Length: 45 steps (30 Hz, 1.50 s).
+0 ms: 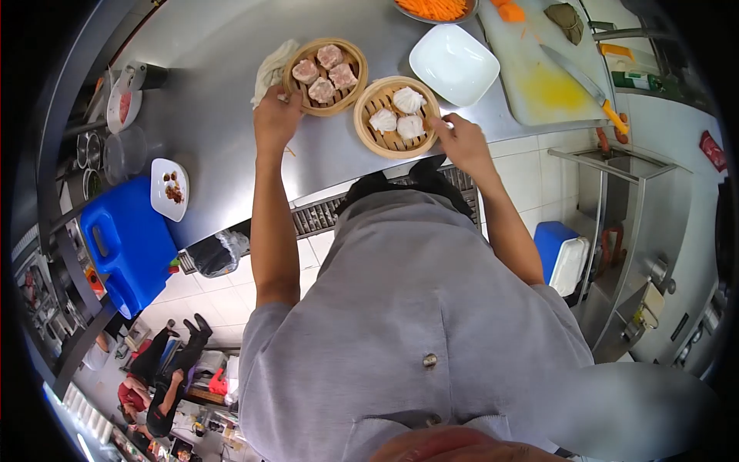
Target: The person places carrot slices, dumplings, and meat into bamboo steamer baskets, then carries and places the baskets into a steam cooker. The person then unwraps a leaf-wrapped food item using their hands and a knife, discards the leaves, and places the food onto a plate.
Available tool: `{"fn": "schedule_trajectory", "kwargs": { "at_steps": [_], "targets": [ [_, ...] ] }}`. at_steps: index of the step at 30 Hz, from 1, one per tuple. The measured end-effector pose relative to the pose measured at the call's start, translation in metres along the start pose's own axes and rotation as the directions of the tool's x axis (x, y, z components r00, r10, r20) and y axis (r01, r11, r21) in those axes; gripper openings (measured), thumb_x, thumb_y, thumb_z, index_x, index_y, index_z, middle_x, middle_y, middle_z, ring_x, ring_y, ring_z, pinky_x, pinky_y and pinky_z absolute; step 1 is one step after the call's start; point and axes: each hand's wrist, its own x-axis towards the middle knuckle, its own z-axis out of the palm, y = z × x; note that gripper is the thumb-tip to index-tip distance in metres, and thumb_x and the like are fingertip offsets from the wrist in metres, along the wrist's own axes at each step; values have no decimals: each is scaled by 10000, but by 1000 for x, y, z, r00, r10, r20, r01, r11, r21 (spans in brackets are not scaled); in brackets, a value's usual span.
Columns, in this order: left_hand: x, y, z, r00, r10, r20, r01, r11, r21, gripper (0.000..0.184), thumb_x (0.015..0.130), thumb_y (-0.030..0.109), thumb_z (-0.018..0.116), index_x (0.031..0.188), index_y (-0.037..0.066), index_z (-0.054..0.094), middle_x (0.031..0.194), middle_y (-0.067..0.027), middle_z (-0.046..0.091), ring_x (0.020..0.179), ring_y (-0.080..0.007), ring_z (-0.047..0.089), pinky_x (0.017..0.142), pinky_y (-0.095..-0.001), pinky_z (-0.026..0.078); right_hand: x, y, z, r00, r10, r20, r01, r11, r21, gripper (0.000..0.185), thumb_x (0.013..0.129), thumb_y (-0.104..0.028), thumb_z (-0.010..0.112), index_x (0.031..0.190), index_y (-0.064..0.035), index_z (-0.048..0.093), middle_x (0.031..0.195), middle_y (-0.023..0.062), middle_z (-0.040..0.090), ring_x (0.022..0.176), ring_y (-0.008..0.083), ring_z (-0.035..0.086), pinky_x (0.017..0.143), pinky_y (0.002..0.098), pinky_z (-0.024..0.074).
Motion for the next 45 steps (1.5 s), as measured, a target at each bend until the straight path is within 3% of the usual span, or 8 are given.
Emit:
{"fn": "schedule_trajectory", "kwargs": {
  "at_steps": [2,4,9,15,18,26,36,45],
  "targets": [
    [0,3,3,999,-31,16,31,1000,-6,293,864,234,625,1013,-18,649,683,-158,688,636,-244,690,621,-360,534,7,0,7,993,54,103,-75,973,217,391,904,-344,564,861,41,612,745,274,650,768,444,654,734,505,517],
    [-6,9,2,998,-61,27,61,998,-11,278,859,217,628,983,-31,647,660,-156,677,571,-225,675,573,-344,530,16,4,11,993,-100,64,108,984,-138,381,908,-318,556,896,59,609,777,274,658,785,450,652,750,518,514],
    [-63,24,-11,987,-115,-113,113,993,-24,293,844,177,661,965,-89,638,605,-136,638,463,-188,617,441,-323,496,-2,20,-13,960,-173,220,172,985,22,353,890,-290,554,912,56,621,837,281,663,845,456,644,793,521,515],
    [-178,48,-18,976,-80,-204,125,969,215,290,896,238,637,894,-50,672,608,-97,635,495,-144,596,438,-321,436,-59,93,-144,906,-355,231,327,933,153,312,857,-259,594,863,51,632,767,279,638,803,437,645,763,486,505],
    [-221,82,2,970,-80,-228,84,996,8,266,922,217,641,904,-47,665,594,-35,570,483,-103,529,439,-275,383,-82,166,-226,917,-330,222,304,942,145,306,866,-247,583,831,53,628,756,275,633,784,433,643,739,487,504],
    [-234,334,150,996,16,-88,-25,995,-101,204,933,128,572,1007,-48,644,647,-47,597,470,-86,525,420,-227,398,-134,351,-454,998,50,-46,-43,990,135,298,867,-223,534,786,55,600,643,228,619,600,376,646,622,445,533],
    [-93,685,455,857,321,403,-247,942,-225,253,912,67,610,1119,-77,626,665,-41,609,478,-81,519,444,-222,409,-86,535,-692,794,554,-249,-445,810,381,323,975,-246,500,824,28,581,519,100,587,436,180,601,461,328,485],
    [63,927,687,744,375,552,-263,925,-275,209,872,74,601,1001,-86,636,633,-59,628,481,-87,575,428,-231,469,70,645,-843,717,655,-239,-378,654,656,266,967,-154,485,812,47,564,581,89,593,439,136,584,391,281,499]
  ]
}}
